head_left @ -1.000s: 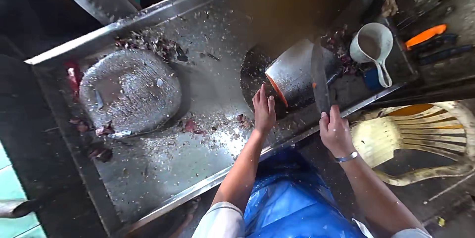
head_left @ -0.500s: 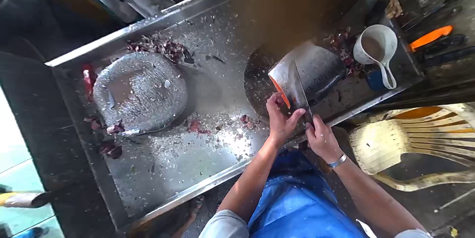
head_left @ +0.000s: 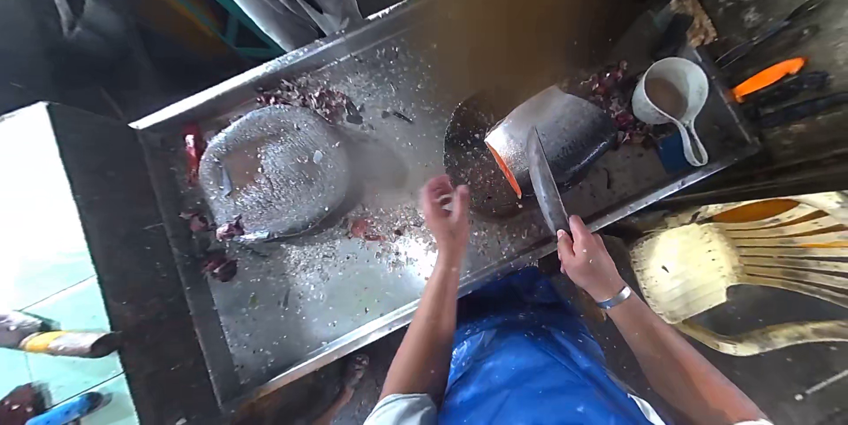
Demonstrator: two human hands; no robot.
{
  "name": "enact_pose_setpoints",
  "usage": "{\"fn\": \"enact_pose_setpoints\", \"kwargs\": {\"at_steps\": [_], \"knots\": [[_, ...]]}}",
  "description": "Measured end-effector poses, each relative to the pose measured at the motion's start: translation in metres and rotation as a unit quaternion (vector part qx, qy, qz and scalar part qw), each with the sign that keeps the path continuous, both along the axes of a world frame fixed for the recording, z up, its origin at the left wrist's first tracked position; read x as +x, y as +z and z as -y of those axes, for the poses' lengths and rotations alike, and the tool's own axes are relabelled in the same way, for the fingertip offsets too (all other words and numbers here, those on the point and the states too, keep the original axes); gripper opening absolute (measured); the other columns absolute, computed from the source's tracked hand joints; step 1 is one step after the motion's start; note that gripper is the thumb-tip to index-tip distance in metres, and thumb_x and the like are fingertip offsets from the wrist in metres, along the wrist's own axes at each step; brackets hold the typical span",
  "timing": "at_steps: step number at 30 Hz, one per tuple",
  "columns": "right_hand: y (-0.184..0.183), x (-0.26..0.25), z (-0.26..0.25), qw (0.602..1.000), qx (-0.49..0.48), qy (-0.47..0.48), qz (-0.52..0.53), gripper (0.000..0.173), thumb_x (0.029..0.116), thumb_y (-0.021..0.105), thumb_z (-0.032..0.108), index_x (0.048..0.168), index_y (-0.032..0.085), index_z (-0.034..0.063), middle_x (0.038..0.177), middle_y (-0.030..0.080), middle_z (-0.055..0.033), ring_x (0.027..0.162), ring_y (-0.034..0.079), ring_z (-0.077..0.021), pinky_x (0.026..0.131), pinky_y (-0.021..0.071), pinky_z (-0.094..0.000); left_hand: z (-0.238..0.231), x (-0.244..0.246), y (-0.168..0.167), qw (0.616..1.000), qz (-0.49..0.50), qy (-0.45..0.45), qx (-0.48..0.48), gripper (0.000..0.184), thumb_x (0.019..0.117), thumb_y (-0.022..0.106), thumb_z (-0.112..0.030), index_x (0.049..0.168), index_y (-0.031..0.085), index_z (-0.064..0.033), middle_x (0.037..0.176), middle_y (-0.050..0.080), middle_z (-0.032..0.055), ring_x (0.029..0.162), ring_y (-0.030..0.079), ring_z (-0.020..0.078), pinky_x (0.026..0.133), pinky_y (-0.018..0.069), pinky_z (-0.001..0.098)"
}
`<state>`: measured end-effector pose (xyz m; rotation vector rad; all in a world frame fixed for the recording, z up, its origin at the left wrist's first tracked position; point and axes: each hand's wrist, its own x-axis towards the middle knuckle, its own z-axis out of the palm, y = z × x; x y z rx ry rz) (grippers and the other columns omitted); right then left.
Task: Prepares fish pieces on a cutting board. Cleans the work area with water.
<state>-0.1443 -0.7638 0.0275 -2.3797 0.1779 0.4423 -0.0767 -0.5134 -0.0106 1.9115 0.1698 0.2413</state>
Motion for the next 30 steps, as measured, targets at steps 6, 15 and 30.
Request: {"fn": "enact_pose_setpoints", "kwargs": {"at_steps": [6, 15, 30], "knots": [[0.008, 0.012, -0.015, 0.996, -0.091, 0.014, 0.010, 0.036, 0.1099, 0.037, 0.026, 0.132, 0.053, 0.0025, 0.083, 0.069, -0.0160, 0.077, 0.073, -0.0322, 0.072, 0.0592, -0.0490, 0.070, 0.014, -0.033, 0.994, 0.059, -0.087, -0.018, 0.040, 0.1029, 0.060, -0.027, 0.134, 0.052, -0.0031, 0.120, 0.061, 0.0161, 0.105, 0.064, 0.0234, 0.089, 0.0566, 0.0402], [-0.012, 0.030, -0.014, 0.981, -0.180, 0.056, 0.045, 0.037, 0.1086, 0.039, 0.024, 0.137, 0.052, 0.0052, 0.080, 0.069, -0.0157, 0.079, 0.073, -0.0362, 0.071, 0.0587, -0.0512, 0.080, 0.051, -0.065, 0.987, -0.071, -0.106, 0.100, 0.062, 0.1062, 0.042, -0.044, 0.155, 0.037, -0.0060, 0.122, 0.064, 0.0165, 0.120, 0.056, 0.0371, 0.102, 0.0415, 0.0621], [-0.018, 0.034, -0.028, 0.975, -0.219, 0.041, 0.028, 0.025, 0.1088, 0.044, 0.022, 0.124, 0.053, 0.0046, 0.073, 0.065, -0.0164, 0.070, 0.072, -0.0385, 0.060, 0.0574, -0.0520, 0.095, 0.059, -0.078, 0.976, -0.053, -0.102, 0.186, 0.073, 0.1069, 0.028, -0.050, 0.164, 0.017, -0.0074, 0.138, 0.060, 0.0159, 0.121, 0.057, 0.0324, 0.102, 0.0381, 0.0566]]}}
